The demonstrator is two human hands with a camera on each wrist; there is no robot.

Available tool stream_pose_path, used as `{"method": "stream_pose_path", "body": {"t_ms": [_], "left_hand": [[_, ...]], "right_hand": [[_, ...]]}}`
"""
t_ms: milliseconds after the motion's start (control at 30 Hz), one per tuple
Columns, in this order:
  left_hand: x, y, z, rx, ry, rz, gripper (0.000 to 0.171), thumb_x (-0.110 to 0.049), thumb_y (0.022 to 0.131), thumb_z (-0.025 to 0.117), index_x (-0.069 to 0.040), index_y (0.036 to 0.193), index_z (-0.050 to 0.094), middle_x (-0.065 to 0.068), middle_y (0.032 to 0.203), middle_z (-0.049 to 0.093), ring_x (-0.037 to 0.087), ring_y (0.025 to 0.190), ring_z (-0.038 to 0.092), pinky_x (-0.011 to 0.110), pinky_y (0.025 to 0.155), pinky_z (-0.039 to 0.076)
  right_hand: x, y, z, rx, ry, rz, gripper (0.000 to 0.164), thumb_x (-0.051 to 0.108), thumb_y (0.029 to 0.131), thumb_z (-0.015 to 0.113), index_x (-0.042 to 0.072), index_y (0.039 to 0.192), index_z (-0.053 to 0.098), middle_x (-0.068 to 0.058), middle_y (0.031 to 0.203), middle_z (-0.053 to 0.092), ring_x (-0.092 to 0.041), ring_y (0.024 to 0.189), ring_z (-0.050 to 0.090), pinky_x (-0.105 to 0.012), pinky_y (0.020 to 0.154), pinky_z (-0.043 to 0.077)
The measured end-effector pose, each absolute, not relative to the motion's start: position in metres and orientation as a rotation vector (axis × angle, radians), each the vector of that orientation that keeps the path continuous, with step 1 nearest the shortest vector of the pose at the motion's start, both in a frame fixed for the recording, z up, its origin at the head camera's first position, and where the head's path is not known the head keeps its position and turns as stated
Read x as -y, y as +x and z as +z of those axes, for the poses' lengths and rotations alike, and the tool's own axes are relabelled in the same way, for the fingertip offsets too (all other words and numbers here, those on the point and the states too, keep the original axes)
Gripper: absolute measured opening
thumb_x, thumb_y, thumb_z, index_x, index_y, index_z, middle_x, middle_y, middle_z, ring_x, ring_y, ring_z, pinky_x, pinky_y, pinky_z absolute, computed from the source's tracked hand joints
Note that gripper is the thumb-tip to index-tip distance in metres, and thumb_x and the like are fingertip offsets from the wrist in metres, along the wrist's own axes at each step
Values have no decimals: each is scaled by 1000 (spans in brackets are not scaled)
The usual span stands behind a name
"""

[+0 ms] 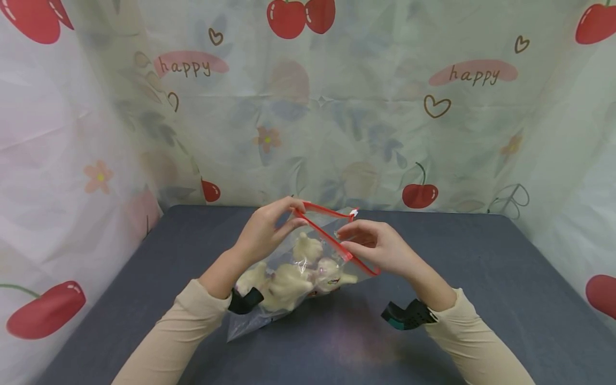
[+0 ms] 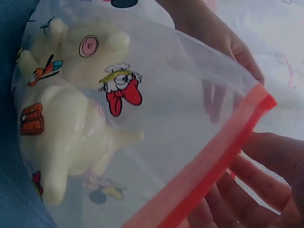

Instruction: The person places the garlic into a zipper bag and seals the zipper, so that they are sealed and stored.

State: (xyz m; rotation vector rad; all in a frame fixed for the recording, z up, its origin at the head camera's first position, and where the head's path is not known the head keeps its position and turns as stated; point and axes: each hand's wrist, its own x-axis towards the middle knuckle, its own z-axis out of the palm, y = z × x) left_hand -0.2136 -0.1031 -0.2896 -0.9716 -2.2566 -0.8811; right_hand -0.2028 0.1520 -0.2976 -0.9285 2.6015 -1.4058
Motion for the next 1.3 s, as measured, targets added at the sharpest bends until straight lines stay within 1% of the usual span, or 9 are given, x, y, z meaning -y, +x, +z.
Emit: {"method": "stream_pose_path", "body": {"t_ms": [233,433,600,700,867,1000,1100,1200,1300], "left_hand": [[103,-213,-291,2247,-1003,-896,19,-15,84,67,-10,101,59,6,105,67,22,95,64,35,80,52],[103,-213,-292,2259,-1020,-913,21,-13,84,68,-7,102,59,7,107,66,23,97,64,36,83,52],[102,-212,-292,2268,-1028,-922,21,-11,83,68,-8,102,59,7,107,66,22,98,64,36,84,52],[101,-212,-292,2274,-1041,-915,22,-12,84,68,-9,103,59,6,106,66,21,97,64,36,83,52],[97,-210,-294,2291,-1075,-899,23,-13,84,68,-10,105,58,4,102,66,19,96,64,34,82,52],[94,-209,-297,2296,-1119,-902,23,-14,85,67,-10,107,58,2,100,65,16,96,64,31,85,52],[91,-209,-299,2287,-1149,-909,25,-13,85,68,-9,108,59,2,99,65,14,93,63,30,83,52],[88,-207,-300,2283,-1169,-915,27,-13,84,68,-8,109,60,2,100,65,14,90,63,32,80,52],[85,-205,-302,2293,-1177,-922,29,-16,85,68,-10,112,60,2,102,65,14,92,63,33,81,52]], "right_hand": [[-164,-203,-298,-2668,-838,-1425,28,20,88,66,8,114,64,-10,110,67,-9,93,65,-26,82,51],[-174,-210,-297,-2729,-729,-1461,30,23,89,65,11,116,62,-10,107,68,-12,90,66,-29,79,52],[-180,-218,-297,-2762,-615,-1471,36,28,91,62,12,123,57,-14,107,65,-9,88,65,-33,80,51],[-182,-222,-298,-2757,-595,-1467,37,29,92,60,13,126,55,-17,109,64,-13,91,64,-34,81,50],[-182,-228,-300,-2677,-637,-1437,38,29,94,57,13,128,53,-18,116,63,-30,104,62,-40,86,51],[-180,-231,-301,-2622,-674,-1406,38,27,95,56,9,128,54,-18,114,64,-31,104,62,-44,89,51],[-180,-234,-302,-2595,-659,-1405,39,29,95,55,8,127,54,-18,116,64,-29,106,63,-44,91,51],[-181,-236,-303,-2581,-623,-1410,40,31,95,54,8,127,55,-18,122,61,-30,109,61,-41,92,51],[-183,-237,-303,-2594,-606,-1400,40,31,95,54,7,127,55,-19,123,60,-30,109,62,-41,91,51]]}}
